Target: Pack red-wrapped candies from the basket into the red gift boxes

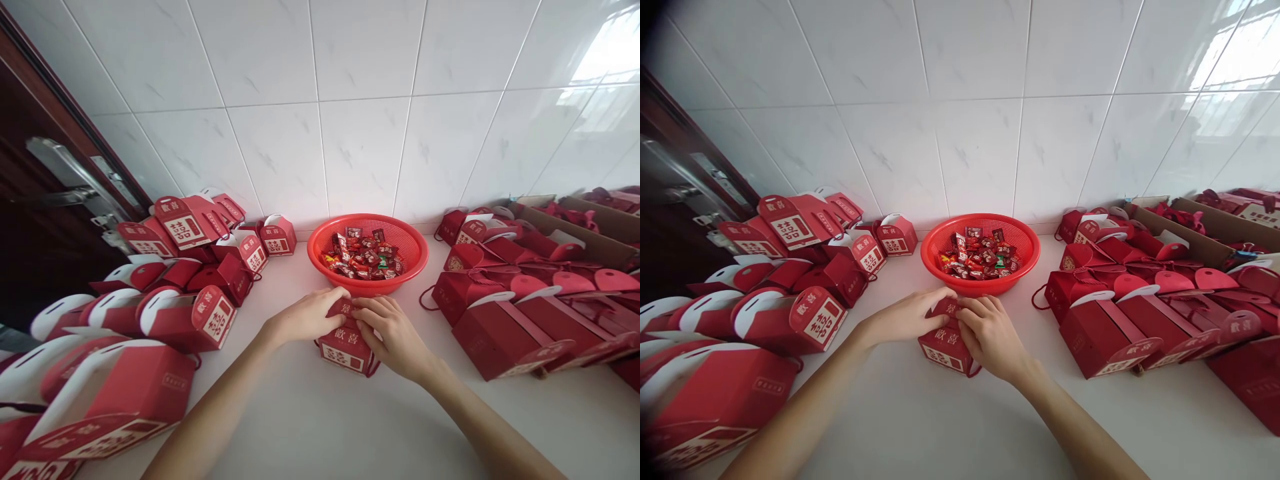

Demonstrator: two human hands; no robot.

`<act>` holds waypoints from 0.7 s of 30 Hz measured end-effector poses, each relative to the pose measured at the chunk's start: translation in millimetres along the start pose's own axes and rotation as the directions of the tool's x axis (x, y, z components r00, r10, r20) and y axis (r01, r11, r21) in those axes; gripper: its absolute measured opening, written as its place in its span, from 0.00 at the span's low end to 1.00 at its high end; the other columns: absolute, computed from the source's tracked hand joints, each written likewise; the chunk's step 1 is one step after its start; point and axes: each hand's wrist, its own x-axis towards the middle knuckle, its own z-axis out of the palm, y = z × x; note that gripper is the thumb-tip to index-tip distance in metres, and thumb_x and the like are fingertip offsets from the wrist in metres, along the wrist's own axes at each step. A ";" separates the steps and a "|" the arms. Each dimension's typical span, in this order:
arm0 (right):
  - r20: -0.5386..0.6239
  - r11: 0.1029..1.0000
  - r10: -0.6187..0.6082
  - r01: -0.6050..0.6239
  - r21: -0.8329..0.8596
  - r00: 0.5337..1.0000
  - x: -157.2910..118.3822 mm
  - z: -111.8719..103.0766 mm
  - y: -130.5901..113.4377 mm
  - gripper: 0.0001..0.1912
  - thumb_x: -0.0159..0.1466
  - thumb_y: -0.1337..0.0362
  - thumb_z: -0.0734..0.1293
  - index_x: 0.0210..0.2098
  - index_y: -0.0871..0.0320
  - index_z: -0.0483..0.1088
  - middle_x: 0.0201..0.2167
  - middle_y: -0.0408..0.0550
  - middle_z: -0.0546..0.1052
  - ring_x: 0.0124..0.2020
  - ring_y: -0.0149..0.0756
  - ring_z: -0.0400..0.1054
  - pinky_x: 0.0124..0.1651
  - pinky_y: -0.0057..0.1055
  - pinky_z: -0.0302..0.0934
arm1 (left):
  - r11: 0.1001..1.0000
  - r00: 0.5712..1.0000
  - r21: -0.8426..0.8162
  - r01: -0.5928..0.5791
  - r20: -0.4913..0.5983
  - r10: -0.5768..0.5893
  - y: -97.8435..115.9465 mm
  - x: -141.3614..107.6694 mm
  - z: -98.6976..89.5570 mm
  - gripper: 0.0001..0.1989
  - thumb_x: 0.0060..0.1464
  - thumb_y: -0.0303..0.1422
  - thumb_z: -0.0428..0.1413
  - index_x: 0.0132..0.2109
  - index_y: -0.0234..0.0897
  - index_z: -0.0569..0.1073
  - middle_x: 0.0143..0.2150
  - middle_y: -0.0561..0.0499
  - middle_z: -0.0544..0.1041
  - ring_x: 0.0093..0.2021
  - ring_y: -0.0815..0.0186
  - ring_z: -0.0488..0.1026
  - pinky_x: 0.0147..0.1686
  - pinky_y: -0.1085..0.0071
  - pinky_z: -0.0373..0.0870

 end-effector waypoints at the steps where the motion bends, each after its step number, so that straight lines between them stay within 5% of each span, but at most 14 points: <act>1: -0.008 1.000 0.003 -0.002 0.013 1.000 -0.2 0.1 0.5 0.11 0.71 0.69 0.60 0.45 0.57 0.74 0.51 0.53 0.79 0.49 0.44 0.72 0.52 0.45 0.66 | 1.000 1.000 -0.002 0.000 0.003 0.000 0.4 -0.4 -0.5 0.17 0.60 0.33 0.52 0.55 0.43 0.71 0.54 0.49 0.78 0.51 0.59 0.75 0.45 0.68 0.70; 10: -0.101 0.980 0.166 -0.152 0.132 0.981 1.1 -4.2 3.9 0.10 0.71 0.63 0.61 0.45 0.56 0.73 0.44 0.54 0.80 0.45 0.42 0.75 0.47 0.40 0.69 | 0.999 0.999 -0.038 0.037 0.028 -0.036 5.5 -5.4 -7.8 0.22 0.62 0.41 0.51 0.59 0.41 0.70 0.59 0.46 0.76 0.52 0.58 0.75 0.47 0.68 0.69; 17: 0.195 0.859 0.438 -0.473 0.198 0.877 -2.0 -13.2 16.6 0.17 0.70 0.51 0.60 0.39 0.56 0.73 0.33 0.48 0.81 0.33 0.40 0.75 0.36 0.34 0.65 | 0.983 0.980 -0.058 0.172 0.108 -0.165 6.5 -7.2 -11.1 0.22 0.58 0.47 0.52 0.54 0.39 0.69 0.39 0.50 0.79 0.29 0.63 0.74 0.29 0.71 0.66; 21: 0.261 0.762 0.455 -0.524 0.381 0.851 -1.7 -12.7 20.4 0.20 0.68 0.47 0.61 0.40 0.58 0.72 0.30 0.48 0.80 0.30 0.37 0.72 0.33 0.32 0.63 | 0.983 0.978 -0.064 0.172 0.128 -0.163 7.2 -6.9 -14.0 0.21 0.56 0.49 0.53 0.48 0.38 0.70 0.35 0.51 0.77 0.29 0.64 0.73 0.28 0.71 0.65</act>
